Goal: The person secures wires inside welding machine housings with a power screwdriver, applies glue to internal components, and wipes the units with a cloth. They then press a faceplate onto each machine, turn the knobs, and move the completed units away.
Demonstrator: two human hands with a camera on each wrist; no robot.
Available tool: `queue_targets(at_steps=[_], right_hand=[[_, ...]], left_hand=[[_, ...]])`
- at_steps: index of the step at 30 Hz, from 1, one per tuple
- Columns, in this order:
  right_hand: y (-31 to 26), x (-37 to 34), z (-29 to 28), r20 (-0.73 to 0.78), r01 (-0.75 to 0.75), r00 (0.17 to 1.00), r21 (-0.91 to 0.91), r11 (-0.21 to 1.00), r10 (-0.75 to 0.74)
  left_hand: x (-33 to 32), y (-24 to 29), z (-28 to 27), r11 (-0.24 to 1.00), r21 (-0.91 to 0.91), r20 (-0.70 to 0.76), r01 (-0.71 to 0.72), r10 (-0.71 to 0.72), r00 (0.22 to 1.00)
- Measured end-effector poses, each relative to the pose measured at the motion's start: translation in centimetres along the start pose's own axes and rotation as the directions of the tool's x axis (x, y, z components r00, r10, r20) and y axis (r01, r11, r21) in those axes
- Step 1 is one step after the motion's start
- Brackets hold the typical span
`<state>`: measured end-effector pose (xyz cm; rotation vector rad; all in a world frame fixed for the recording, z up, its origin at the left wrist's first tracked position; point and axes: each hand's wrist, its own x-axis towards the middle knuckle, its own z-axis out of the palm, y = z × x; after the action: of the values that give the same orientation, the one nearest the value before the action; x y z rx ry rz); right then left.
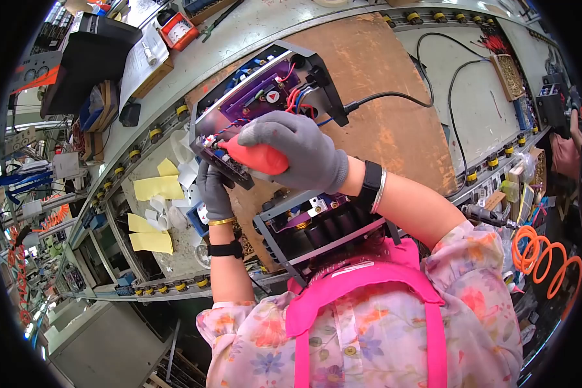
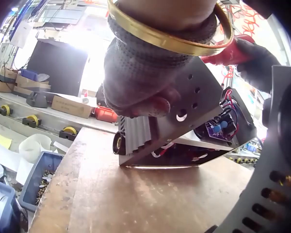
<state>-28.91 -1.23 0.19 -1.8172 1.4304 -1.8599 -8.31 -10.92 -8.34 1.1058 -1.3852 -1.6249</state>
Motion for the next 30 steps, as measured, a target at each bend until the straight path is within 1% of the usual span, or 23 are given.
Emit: queue_targets(at_steps=[3, 6, 10, 13, 14, 18, 20, 21, 23, 24, 25, 27, 30], right_hand=[[0.0, -0.2, -0.2, -0.006, 0.0, 1.0, 0.034, 0.999, 0.0], [-0.1, -0.3, -0.5, 0.05, 0.019, 0.999, -0.002, 1.0, -0.019], [0.1, -0.3, -0.4, 0.041, 0.015, 0.999, 0.026, 1.0, -0.016], [0.2, -0.5, -0.2, 0.041, 0.006, 0.999, 0.022, 1.0, -0.007], [0.2, -0.5, -0.1, 0.039, 0.004, 0.999, 0.02, 1.0, -0.004], [0.1, -0.5, -0.1, 0.03, 0.01, 0.999, 0.003, 1.0, -0.01], [-0.6, -0.4, -0.6, -0.013, 0.034, 0.999, 0.016, 0.999, -0.034], [-1.0, -0.3, -0.9, -0.031, 0.046, 0.999, 0.025, 0.999, -0.045], [-1.5, -0.6, -1.5, -0.017, 0.047, 0.999, 0.014, 0.999, -0.047], [-1.5, -0.7, -1.7, -0.005, 0.056, 0.998, 0.008, 0.998, -0.056], [-1.5, -0.8, -1.8, 0.005, 0.065, 0.998, 0.0, 0.998, -0.065], [-1.4, -0.8, -1.8, 0.01, 0.079, 0.997, -0.005, 0.997, -0.079], [-1.6, -0.8, -1.8, 0.006, 0.068, 0.998, -0.005, 0.998, -0.068]], left_hand=[[-0.1, 0.7, 0.6, 0.999, 0.036, -0.018, 0.0, 0.001, 1.0], [0.0, 0.7, 0.4, 0.999, 0.048, 0.003, -0.004, 0.004, 1.0], [0.2, 0.7, 0.3, 0.998, 0.056, 0.017, -0.01, 0.009, 1.0], [0.0, 1.3, 0.8, 0.998, 0.051, 0.021, -0.042, 0.041, 0.999], [-0.1, 1.9, 1.1, 0.999, 0.045, -0.014, 0.003, -0.003, 1.0], [0.2, 1.5, 0.8, 0.998, 0.054, 0.007, -0.012, 0.012, 1.0], [0.3, 1.5, 0.8, 0.998, 0.061, 0.013, -0.025, 0.024, 1.0], [0.4, 1.3, 0.8, 0.999, 0.027, 0.009, -0.021, 0.021, 1.0], [0.7, 0.7, 0.4, 0.999, -0.039, 0.001, -0.013, 0.013, 1.0], [0.9, 0.5, 0.3, 0.999, -0.039, 0.009, -0.015, 0.016, 1.0], [0.7, 0.8, 0.2, 1.0, 0.012, 0.019, -0.011, 0.011, 1.0], [0.7, 0.5, 0.0, 1.0, -0.005, 0.002, 0.014, -0.014, 1.0], [0.5, 1.0, 0.2, 0.999, 0.039, 0.019, 0.013, -0.013, 1.0]])
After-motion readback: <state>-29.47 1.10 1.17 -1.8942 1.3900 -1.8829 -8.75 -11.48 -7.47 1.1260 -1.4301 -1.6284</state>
